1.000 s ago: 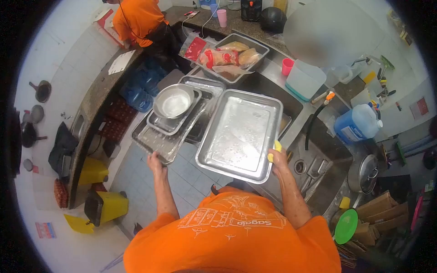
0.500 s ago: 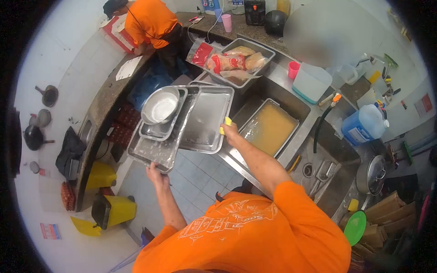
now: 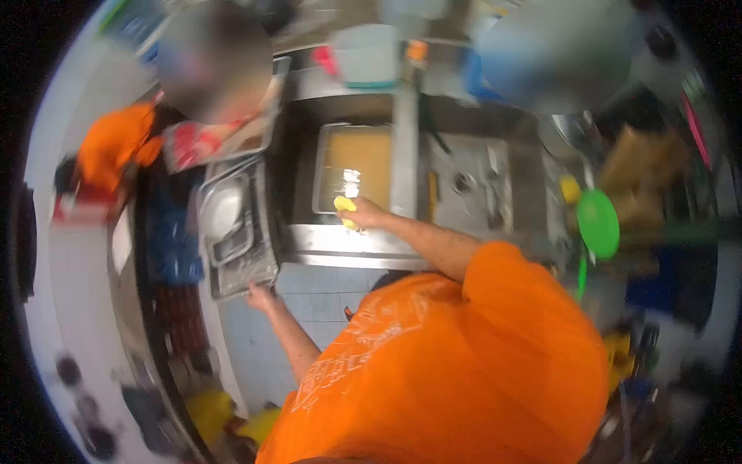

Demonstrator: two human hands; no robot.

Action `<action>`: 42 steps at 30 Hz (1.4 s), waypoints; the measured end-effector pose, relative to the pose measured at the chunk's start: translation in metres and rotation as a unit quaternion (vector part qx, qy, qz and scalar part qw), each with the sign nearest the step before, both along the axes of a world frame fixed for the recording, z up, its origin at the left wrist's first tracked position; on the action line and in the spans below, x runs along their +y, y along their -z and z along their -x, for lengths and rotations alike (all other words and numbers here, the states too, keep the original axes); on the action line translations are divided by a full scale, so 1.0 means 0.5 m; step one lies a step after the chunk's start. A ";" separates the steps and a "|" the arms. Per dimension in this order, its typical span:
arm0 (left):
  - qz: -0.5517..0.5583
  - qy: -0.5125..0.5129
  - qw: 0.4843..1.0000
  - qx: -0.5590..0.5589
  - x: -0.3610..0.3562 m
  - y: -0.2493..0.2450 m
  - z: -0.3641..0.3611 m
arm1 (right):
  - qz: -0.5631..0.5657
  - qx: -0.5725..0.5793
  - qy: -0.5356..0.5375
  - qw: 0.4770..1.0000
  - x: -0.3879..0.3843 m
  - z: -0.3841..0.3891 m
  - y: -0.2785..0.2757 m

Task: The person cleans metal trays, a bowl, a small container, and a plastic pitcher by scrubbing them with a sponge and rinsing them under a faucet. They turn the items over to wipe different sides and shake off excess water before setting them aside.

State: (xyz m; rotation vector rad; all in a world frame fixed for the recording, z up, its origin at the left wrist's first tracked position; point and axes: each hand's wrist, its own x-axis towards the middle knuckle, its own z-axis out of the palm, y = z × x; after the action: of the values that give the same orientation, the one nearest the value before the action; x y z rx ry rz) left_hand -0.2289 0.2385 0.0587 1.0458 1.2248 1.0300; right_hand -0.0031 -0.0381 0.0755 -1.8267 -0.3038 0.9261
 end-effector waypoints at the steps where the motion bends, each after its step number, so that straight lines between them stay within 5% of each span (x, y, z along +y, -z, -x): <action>1: -0.062 0.022 0.995 0.081 0.015 0.032 -0.002 | 0.011 -0.005 0.065 0.998 -0.076 -0.006 0.017; 5: -0.105 0.117 0.929 0.335 0.039 -0.005 0.020 | 0.087 -0.058 0.357 0.928 -0.365 -0.006 0.065; 8: -0.042 0.106 0.945 0.308 0.053 0.000 0.032 | 0.177 -0.060 0.462 0.867 -0.612 -0.056 0.262; 11: -0.029 -0.084 0.976 0.198 -0.068 -0.078 -0.030 | 0.288 -0.041 0.560 0.776 -0.757 -0.087 0.350; 14: -0.165 -0.118 0.945 0.257 -0.093 -0.006 -0.014 | 0.343 0.065 0.524 0.777 -0.867 -0.104 0.473; 18: -0.182 0.057 0.960 0.204 -0.265 -0.050 -0.058 | 0.458 0.060 0.356 0.813 -0.911 -0.116 0.537; 22: -0.200 0.222 0.929 0.217 -0.379 -0.063 -0.067 | 0.354 -0.073 0.543 0.758 -0.850 -0.174 0.449; 24: -0.203 0.272 0.911 0.232 -0.421 -0.052 -0.066 | 0.226 -0.158 0.373 0.886 -0.813 -0.193 0.462; 27: -0.165 0.305 0.906 0.243 -0.467 -0.008 -0.048 | 0.289 -0.131 0.404 0.858 -0.730 -0.230 0.575; 30: -0.133 0.325 0.897 0.269 -0.523 0.003 -0.050 | 0.281 0.050 0.599 0.748 -0.720 -0.293 0.517; 33: -0.141 0.349 0.873 0.309 -0.568 -0.003 -0.031 | 0.327 0.107 0.629 0.697 -0.749 -0.354 0.483; 36: -0.108 0.350 0.864 0.345 -0.577 0.006 0.014 | 0.360 0.051 0.576 0.732 -0.785 -0.390 0.442; 42: -0.092 0.339 0.867 0.354 -0.592 0.001 0.022 | 0.301 0.008 0.551 0.778 -0.882 -0.414 0.586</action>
State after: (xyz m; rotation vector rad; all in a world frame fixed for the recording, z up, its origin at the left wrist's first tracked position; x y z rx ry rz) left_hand -0.2401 -0.0574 0.0580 1.9367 1.1675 0.1902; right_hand 0.2041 -0.4790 -0.2177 -2.0688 1.1221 0.1593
